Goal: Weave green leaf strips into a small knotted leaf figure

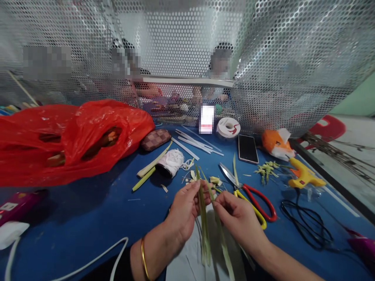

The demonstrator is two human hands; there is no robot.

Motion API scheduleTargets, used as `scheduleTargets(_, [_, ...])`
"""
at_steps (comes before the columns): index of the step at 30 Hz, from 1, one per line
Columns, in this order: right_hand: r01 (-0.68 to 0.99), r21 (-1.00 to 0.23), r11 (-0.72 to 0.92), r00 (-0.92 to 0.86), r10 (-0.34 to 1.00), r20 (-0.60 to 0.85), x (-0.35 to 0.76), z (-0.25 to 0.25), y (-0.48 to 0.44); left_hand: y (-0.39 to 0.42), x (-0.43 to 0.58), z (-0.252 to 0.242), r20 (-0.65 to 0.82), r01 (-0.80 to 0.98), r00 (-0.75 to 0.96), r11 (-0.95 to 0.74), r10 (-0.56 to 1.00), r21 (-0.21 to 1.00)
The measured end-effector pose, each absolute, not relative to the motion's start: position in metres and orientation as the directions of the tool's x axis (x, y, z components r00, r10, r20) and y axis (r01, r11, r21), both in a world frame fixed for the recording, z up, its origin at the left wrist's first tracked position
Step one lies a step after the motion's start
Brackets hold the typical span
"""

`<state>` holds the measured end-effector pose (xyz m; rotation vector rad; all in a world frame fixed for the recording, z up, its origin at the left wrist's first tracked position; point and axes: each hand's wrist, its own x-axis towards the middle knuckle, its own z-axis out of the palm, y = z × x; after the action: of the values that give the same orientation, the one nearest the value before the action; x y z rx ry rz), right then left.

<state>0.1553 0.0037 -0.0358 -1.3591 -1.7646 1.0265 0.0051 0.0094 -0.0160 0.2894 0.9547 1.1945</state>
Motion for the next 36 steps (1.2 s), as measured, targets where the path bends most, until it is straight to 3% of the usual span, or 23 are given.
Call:
scheduleTargets(14, [0.407, -0.904, 0.131, -0.259, 0.966, 0.024, 0.153, -0.034, 0.004, 0.009, 0.01, -0.015, -0.478, -0.685, 0.058, 0.383, 0.877, 0.62])
scheduleTargets(18, [0.331, -0.943, 0.034, -0.324, 0.943, -0.079, 0.154, -0.029, 0.003, 0.012, 0.009, -0.013, -0.499, -0.746, 0.035, 0.355, 0.866, 0.564])
scheduleTargets(22, [0.407, -0.913, 0.0, -0.439, 0.877, -0.196, 0.154, -0.022, 0.001, 0.015, 0.006, -0.012, -0.497, -0.782, 0.016, 0.32, 0.868, 0.535])
scheduleTargets(28, [0.464, -0.886, -0.007, -0.429, 0.873, -0.231, 0.152, -0.02, -0.002, 0.014, 0.006, -0.012, -0.504, -0.804, 0.011, 0.307, 0.864, 0.509])
scheduleTargets(36, [0.352, -0.93, -0.104, -0.404, 0.879, -0.251, 0.149, -0.022, -0.003, 0.015, 0.007, -0.01, -0.509, -0.795, 0.01, 0.315, 0.861, 0.518])
